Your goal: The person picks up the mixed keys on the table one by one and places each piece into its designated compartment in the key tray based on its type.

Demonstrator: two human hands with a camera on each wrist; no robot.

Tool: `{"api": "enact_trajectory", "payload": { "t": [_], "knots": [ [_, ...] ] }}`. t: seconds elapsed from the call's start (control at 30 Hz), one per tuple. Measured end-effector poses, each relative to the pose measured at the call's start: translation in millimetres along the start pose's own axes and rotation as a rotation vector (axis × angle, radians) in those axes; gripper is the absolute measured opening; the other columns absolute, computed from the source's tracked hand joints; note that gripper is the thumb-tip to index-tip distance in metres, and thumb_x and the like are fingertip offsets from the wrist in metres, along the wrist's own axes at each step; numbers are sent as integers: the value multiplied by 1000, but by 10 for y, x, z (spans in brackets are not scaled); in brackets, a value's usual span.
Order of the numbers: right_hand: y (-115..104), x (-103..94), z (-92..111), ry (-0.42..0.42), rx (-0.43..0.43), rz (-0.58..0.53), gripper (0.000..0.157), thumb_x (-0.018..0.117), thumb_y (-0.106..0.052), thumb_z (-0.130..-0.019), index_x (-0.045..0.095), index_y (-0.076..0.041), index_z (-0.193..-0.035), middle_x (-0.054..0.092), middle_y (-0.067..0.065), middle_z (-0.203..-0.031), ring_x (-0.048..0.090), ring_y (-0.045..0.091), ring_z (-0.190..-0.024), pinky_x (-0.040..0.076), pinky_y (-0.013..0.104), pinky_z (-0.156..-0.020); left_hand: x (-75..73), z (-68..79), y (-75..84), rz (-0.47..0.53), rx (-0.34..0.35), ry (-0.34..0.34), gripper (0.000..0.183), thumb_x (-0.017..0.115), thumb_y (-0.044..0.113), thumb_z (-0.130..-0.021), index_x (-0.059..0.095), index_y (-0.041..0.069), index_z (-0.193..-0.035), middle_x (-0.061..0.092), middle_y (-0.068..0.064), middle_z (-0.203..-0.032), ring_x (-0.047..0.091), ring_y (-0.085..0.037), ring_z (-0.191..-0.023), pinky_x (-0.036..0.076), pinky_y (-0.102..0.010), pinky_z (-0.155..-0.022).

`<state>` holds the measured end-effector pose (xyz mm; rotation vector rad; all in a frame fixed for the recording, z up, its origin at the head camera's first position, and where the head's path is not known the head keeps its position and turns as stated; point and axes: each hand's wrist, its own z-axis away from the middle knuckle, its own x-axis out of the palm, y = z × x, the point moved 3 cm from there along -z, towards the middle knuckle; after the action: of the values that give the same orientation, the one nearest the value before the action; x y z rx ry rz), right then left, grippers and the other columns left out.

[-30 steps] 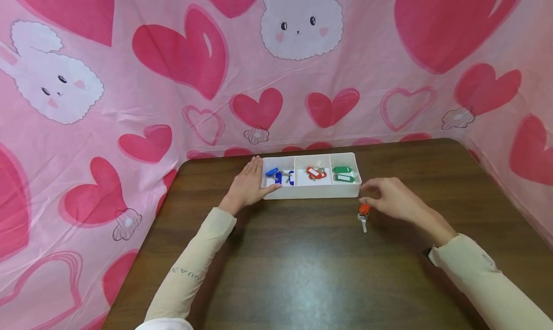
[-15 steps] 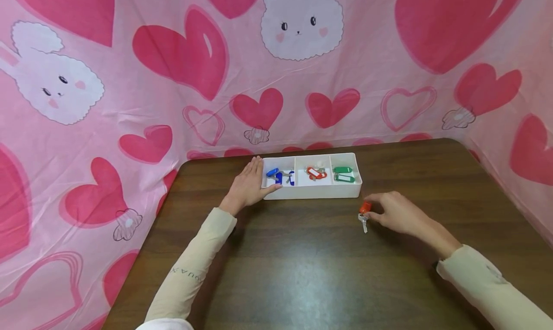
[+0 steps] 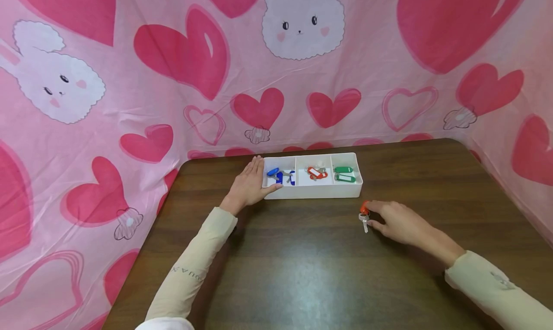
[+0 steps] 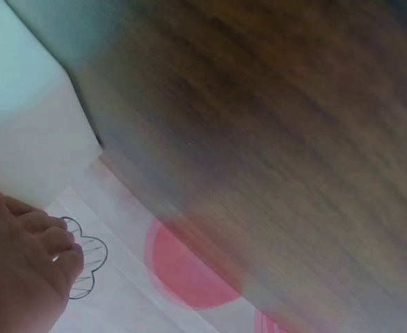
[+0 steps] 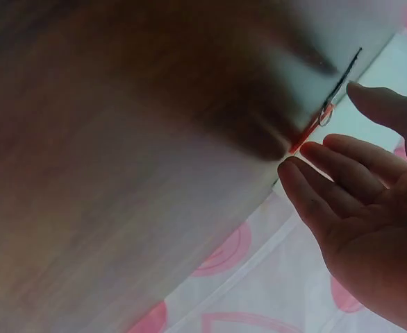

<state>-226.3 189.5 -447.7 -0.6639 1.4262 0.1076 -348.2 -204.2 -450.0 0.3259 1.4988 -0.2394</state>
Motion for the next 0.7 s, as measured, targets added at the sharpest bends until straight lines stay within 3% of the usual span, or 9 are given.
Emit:
{"api": "enact_trajectory", "payload": {
  "t": [0.43, 0.7],
  "knots": [
    [-39, 32, -23, 58, -55, 88, 41, 84, -15, -89, 71, 0, -126, 78, 16, -115, 76, 31, -99, 63, 55, -90, 6, -3, -11, -4, -3, -14, 116, 40, 85, -92, 11, 3, -169, 16, -17, -177, 10, -33, -167, 18, -46, -135],
    [-19, 40, -32, 87, -66, 98, 40, 83, -12, -89, 73, 3, -125, 77, 21, -119, 75, 37, -107, 61, 57, -95, 8, -2, -17, 19, -5, -27, 117, 40, 86, -91, 10, 3, -169, 11, -15, -178, 8, -32, -167, 15, -45, -135]
  ]
}}
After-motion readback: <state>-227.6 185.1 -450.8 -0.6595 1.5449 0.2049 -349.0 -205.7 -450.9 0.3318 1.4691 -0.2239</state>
